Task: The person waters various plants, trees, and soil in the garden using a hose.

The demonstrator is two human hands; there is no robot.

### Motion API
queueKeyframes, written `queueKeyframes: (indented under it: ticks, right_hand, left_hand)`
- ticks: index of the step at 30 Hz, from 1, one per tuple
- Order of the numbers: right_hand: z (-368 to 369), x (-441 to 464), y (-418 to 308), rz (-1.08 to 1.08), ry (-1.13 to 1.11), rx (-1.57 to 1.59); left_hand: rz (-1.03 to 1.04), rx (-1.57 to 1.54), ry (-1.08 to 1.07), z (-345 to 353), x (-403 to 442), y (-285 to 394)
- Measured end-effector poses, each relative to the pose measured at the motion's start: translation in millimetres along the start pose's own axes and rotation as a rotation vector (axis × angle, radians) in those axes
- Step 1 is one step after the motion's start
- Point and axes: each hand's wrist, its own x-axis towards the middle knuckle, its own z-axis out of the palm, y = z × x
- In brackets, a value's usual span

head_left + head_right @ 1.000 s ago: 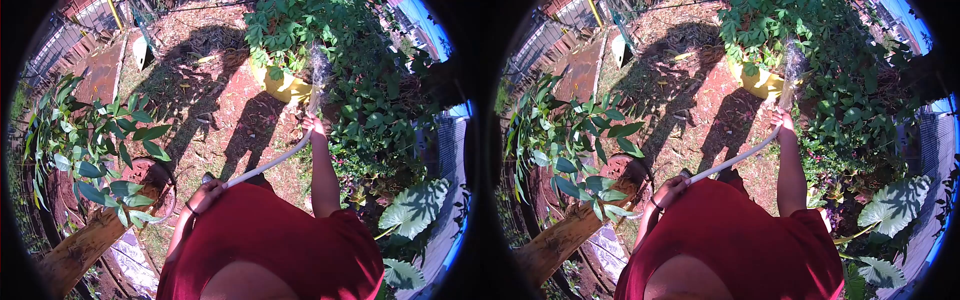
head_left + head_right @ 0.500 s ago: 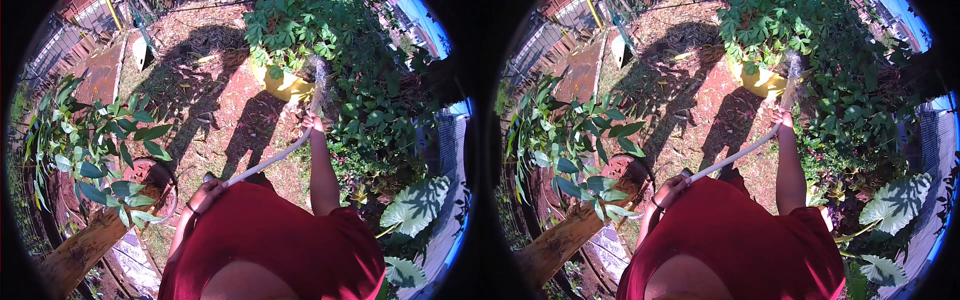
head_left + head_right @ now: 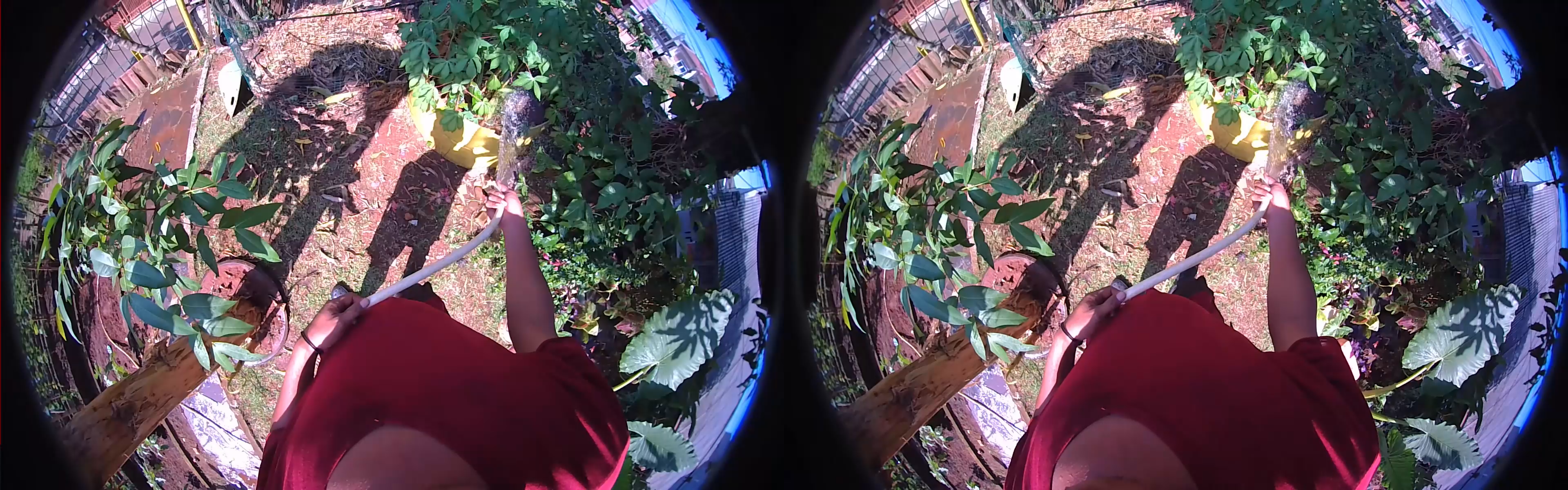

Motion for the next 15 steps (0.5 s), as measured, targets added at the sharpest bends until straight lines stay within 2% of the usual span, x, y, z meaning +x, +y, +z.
queueKeyframes:
  ticks: [4,12,15]
  right_hand:
    - [6,7,5,-0.028,0.053,-0.186]
    - [8,21,0,0.099,-0.135,-0.179]
    - [8,22,5,0.095,-0.123,-0.136]
  left_hand:
    - [0.0,-0.028,0.0,-3,1,-5]
    - [-0.005,0.012,0.004,-4,-4,-5]
    - [-0.001,0.033,0.005,-4,-7,-1]
